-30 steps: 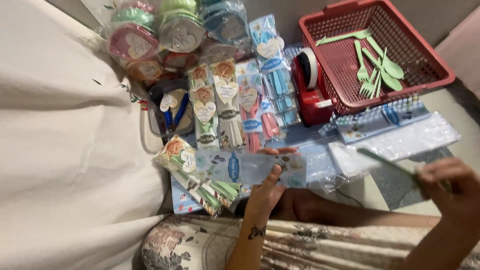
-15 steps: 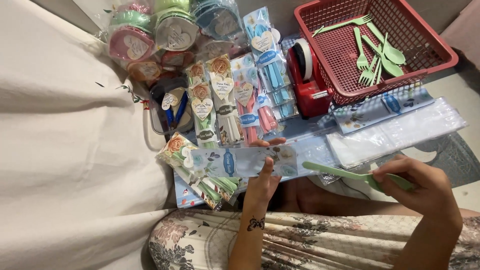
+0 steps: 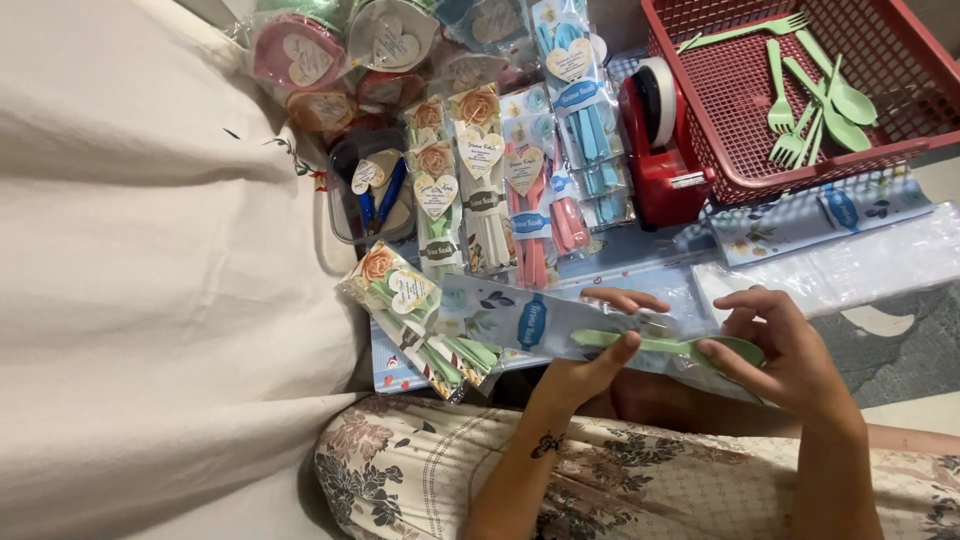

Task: Packaging individual plastic spoons and forks into clear plastic sleeves.

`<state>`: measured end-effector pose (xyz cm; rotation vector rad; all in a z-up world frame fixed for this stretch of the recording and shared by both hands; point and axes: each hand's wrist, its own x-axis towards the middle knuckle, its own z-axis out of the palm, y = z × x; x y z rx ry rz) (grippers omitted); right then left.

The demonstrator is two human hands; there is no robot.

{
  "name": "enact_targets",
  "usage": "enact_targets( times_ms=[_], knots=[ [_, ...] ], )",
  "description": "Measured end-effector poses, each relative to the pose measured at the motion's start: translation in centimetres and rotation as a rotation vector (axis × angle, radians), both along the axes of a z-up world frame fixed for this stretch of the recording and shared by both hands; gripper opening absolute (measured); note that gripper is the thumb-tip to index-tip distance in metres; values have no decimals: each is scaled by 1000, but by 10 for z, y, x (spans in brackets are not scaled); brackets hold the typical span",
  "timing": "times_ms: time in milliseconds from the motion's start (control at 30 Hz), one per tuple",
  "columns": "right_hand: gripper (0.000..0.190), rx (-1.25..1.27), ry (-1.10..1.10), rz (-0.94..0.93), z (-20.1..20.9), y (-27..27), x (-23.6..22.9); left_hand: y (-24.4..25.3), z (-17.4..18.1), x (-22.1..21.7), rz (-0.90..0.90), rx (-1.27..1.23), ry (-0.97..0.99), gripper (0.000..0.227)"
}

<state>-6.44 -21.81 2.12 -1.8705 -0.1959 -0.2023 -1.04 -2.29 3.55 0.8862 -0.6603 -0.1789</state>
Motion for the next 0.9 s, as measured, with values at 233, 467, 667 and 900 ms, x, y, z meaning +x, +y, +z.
enact_targets(
  times_ms=[233, 467, 667, 900],
  knots=[
    [51, -54, 89, 10, 4, 10, 7, -4, -5, 2, -45, 53, -30, 20],
    [55, -182, -130, -32, -1, -1, 5, 16, -8, 7, -74, -43, 112, 46],
    [44, -143, -228, -77, -4, -3, 4, 12, -13, 5, -72, -190, 189, 23],
    [44, -66, -132, -78, -7, 4, 3, 1, -20, 5, -179, -336, 210, 17]
  ],
)
